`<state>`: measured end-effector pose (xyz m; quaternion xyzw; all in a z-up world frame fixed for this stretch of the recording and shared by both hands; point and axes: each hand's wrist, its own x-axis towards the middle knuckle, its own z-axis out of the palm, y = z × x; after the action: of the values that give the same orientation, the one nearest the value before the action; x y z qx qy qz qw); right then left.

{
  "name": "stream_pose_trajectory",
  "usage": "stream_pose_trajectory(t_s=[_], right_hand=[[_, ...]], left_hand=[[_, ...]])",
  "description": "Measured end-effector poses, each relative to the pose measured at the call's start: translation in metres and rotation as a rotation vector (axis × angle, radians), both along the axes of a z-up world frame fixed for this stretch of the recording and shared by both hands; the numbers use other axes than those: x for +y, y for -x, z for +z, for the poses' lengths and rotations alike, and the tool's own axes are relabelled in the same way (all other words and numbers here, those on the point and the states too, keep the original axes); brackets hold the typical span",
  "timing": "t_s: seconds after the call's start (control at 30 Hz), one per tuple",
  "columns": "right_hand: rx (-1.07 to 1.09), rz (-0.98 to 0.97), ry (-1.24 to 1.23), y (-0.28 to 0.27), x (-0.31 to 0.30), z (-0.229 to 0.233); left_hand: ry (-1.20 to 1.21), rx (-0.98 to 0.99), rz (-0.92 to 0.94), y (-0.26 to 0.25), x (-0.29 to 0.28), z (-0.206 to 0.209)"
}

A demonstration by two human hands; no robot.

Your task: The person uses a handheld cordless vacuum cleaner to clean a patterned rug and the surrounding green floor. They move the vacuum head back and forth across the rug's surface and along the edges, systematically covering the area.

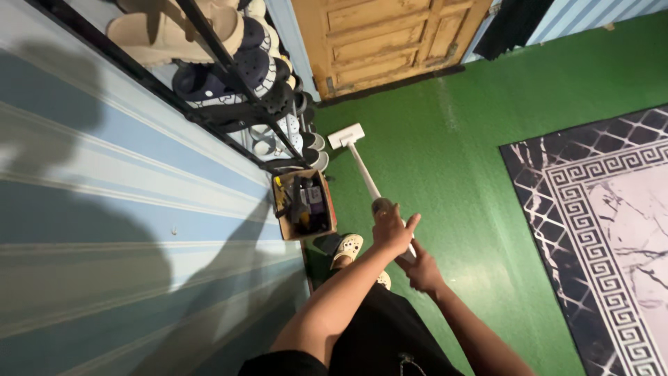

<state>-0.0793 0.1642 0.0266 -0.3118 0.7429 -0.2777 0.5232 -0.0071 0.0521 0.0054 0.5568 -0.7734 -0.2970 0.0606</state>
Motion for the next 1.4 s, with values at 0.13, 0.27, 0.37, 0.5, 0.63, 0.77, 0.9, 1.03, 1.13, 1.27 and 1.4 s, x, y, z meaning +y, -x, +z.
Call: stream_pose_trajectory(t_s=[0.13, 0.27, 0.37, 0.5, 0.63, 0.77, 0.9, 1.03, 1.13, 1.27, 1.4], right_hand=[[-0.033, -0.001, 0.03, 0.002, -0.013, -0.003], [0.183, 0.171, 0.259, 0.011, -0.068, -0.058], [-0.053, 0.12, 0.748, 0.009, -0.114, -0.102], [0.108, 0.129, 0.711, -0.012, -0.151, -0.128], [-0.012, 0.074, 0.786, -0.018, -0.14, -0.122], [0.234, 0.145, 0.784, -0.022, -0.077, -0.073], [-0.073, 0.011, 0.03, -0.029, -0.007, 0.009], [-0.113, -0.042, -0.123, -0.038, 0.011, 0.055], [-0.033, -0.07, 0.032, -0.051, -0.002, 0.038], [0.067, -0.064, 0.18, -0.075, -0.024, 0.007], [0.016, -0.118, -0.048, -0.107, -0.07, -0.008]], left_hand=[[-0.003, 0.022, 0.05, 0.001, -0.008, 0.015], [0.071, -0.004, 0.071, -0.006, -0.015, 0.02], [0.104, 0.022, 0.108, -0.01, -0.016, 0.015], [0.226, 0.038, 0.158, -0.019, -0.02, 0.003], [0.125, -0.009, 0.177, -0.034, -0.015, 0.003], [0.11, -0.01, 0.17, -0.038, -0.01, -0.004], [0.151, 0.014, 0.143, -0.034, -0.015, -0.014], [-0.092, -0.054, 0.088, -0.041, -0.021, -0.003], [0.06, 0.037, 0.115, -0.052, -0.032, -0.006], [0.059, 0.018, 0.156, -0.073, -0.041, -0.021], [0.008, 0.054, 0.228, -0.097, -0.05, -0.029]])
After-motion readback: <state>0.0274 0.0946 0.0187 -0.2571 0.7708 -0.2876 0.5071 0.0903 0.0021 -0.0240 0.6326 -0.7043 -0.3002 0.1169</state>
